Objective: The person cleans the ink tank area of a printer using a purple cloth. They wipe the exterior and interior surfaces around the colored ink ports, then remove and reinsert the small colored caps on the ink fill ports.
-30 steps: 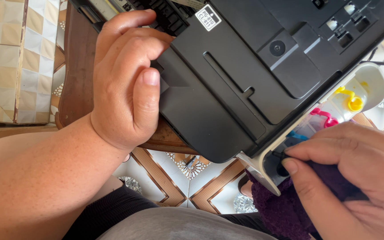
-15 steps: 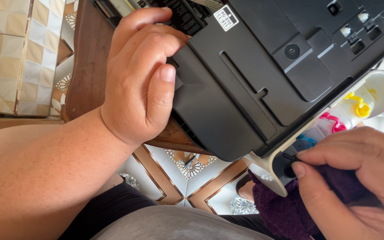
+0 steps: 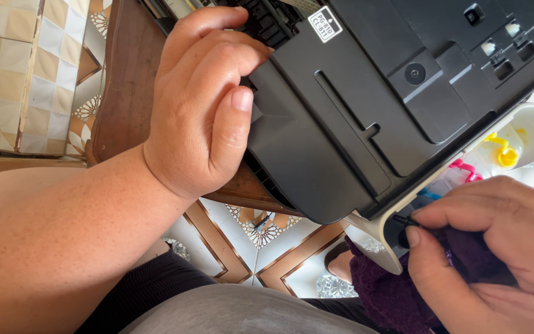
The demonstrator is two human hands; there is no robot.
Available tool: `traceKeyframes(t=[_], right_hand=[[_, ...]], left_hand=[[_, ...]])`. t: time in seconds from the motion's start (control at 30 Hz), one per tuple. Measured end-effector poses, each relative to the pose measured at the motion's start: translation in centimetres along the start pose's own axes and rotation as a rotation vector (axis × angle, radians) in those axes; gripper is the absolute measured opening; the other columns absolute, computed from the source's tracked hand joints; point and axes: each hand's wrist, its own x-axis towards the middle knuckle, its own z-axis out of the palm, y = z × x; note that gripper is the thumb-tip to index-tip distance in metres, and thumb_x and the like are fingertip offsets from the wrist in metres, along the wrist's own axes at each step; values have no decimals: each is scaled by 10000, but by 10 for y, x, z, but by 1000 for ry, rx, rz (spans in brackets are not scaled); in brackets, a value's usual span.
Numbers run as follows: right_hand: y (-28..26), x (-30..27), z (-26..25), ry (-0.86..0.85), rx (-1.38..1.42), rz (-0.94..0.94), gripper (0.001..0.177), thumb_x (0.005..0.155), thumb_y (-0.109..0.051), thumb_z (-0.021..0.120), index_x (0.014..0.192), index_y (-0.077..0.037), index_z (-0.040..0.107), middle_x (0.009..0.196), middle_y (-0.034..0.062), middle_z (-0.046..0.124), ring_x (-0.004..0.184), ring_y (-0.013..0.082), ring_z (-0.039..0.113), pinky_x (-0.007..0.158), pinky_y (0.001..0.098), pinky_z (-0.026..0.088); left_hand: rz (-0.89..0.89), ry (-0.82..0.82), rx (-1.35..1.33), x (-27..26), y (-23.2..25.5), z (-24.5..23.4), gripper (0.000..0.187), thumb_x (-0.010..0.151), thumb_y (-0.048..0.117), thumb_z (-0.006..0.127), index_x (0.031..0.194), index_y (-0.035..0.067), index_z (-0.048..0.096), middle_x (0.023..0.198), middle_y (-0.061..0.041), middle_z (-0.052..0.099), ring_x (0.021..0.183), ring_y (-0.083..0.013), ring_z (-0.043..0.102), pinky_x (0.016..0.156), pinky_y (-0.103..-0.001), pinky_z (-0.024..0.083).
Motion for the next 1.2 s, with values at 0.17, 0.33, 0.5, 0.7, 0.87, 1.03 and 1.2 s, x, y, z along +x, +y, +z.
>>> traceKeyframes(t=[0.17, 0.33, 0.5, 0.7, 0.87, 1.03, 1.2], right_hand=[[0, -1, -2, 3, 20, 40, 179, 705, 27, 781, 853, -13, 690, 805, 100, 679, 731, 167, 645, 686, 266, 530], [-3, -1, -3, -10, 27, 64, 184, 707, 31, 783, 859, -21, 695, 810, 91, 686, 751, 161, 652, 700, 262, 532], [-2, -3, -4, -14, 22, 67, 195, 708, 29, 792, 870, -21, 697, 821, 88, 681, 770, 161, 649, 730, 261, 531], [14, -14, -15, -8, 278, 247, 296, 809, 61, 678, 1101, 16, 682, 1004, 127, 685, 897, 156, 676, 862, 253, 541], [23, -13, -30, 54, 863, 386, 347, 832, 68, 600, 1175, 97, 646, 1064, 201, 657, 1029, 225, 655, 999, 391, 530], [26, 3, -46, -37, 1359, 398, 440, 745, 104, 630, 1184, 113, 614, 1074, 236, 627, 1006, 307, 611, 934, 487, 481], [23, -2, -44, 66, 1240, 358, 234, 843, 154, 555, 1064, 80, 575, 1052, 245, 595, 1036, 309, 604, 986, 512, 500]], left_hand=[[12, 5, -11, 0, 0, 0, 340, 1137, 210, 346, 1105, -27, 588, 1075, -181, 660, 1094, -352, 597, 1158, -445, 420], [12, 1, -13, 0, 0, 0, 332, 1140, 209, 351, 1109, -24, 586, 1079, -178, 660, 1091, -348, 599, 1164, -444, 420], [16, 3, -18, 0, -1, -1, 328, 1138, 205, 351, 1110, -23, 585, 1080, -177, 659, 1087, -351, 598, 1160, -444, 424], [18, 7, -19, 2, 1, -1, 322, 1153, 214, 383, 1109, -31, 588, 1082, -186, 659, 1068, -363, 605, 1156, -455, 424], [21, 15, -9, 8, 5, -1, 309, 1119, 196, 394, 1109, -40, 594, 1091, -202, 662, 1081, -394, 610, 1129, -474, 431], [9, 21, -8, 13, 9, -1, 310, 1109, 198, 389, 1077, -36, 591, 1072, -203, 668, 1091, -404, 616, 1133, -490, 436], [8, 20, 0, 13, 10, -1, 317, 1108, 202, 387, 1071, -38, 590, 1070, -205, 672, 1094, -404, 616, 1164, -509, 437]])
